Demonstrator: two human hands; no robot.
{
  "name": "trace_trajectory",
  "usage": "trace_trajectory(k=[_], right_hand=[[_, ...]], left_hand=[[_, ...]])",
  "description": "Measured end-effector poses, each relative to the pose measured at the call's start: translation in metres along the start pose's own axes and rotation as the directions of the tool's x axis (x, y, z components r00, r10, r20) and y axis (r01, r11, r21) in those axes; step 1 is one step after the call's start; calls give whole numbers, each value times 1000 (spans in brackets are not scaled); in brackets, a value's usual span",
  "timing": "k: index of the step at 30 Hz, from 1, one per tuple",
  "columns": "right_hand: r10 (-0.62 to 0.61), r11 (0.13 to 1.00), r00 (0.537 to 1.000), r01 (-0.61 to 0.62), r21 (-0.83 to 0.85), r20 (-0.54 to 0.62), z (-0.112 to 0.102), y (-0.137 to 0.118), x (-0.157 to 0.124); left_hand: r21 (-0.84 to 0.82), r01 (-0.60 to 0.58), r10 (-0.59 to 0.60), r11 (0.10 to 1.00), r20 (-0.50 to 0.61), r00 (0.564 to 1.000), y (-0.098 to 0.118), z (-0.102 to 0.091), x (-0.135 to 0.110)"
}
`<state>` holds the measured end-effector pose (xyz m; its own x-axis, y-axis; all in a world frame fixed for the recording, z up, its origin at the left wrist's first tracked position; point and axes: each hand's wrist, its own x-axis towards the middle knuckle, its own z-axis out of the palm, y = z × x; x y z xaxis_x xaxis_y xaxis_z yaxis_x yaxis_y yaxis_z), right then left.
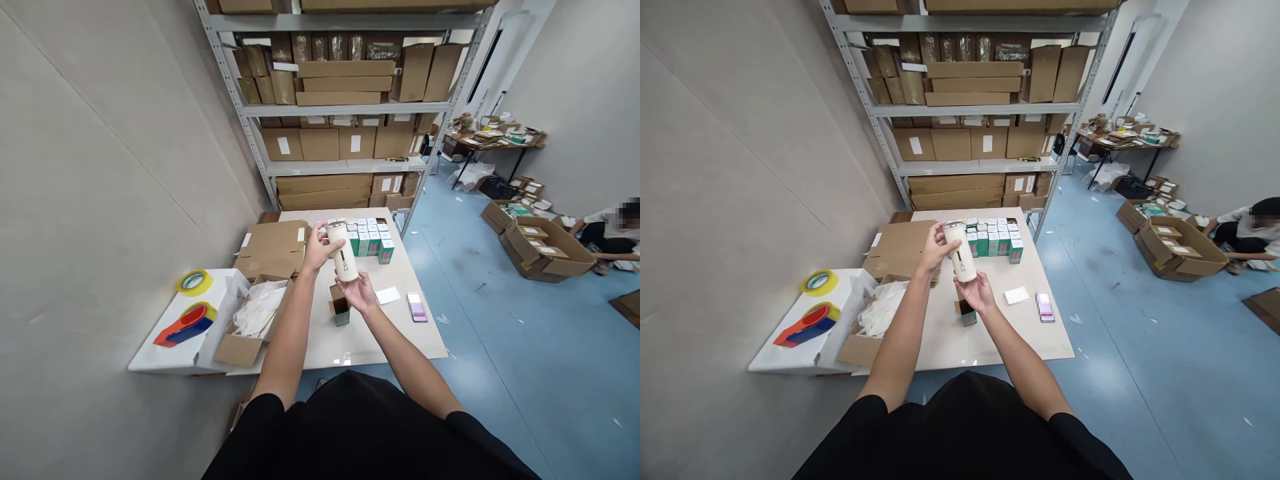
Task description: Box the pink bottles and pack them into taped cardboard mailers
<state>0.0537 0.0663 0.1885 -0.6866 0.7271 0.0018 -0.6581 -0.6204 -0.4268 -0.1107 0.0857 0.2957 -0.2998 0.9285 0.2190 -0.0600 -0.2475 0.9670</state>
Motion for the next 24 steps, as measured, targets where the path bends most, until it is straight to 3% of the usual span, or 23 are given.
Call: trace_trajectory(k=[4, 9, 15, 21, 24], right_hand=[[-77, 982, 997, 79, -174, 18, 1, -9, 1], [-180, 870, 983, 171, -462, 24, 15, -32, 10], [-358, 764, 934, 282, -581, -17, 23, -28, 15], [-236, 787, 970, 229, -573, 62, 30, -39, 11], [-276, 732, 960, 240, -638, 44, 34, -41, 12]], left_hand=[[10, 26, -27, 1000, 9, 1000, 6, -3, 2], [10, 14, -15, 1000, 45, 999, 2, -5, 0], [37, -15, 15, 999, 2, 1000, -2, 3, 0], [-72, 56, -59, 996, -33, 998, -1, 9, 0], [-94, 88, -88, 992, 4, 996, -5, 9, 4]])
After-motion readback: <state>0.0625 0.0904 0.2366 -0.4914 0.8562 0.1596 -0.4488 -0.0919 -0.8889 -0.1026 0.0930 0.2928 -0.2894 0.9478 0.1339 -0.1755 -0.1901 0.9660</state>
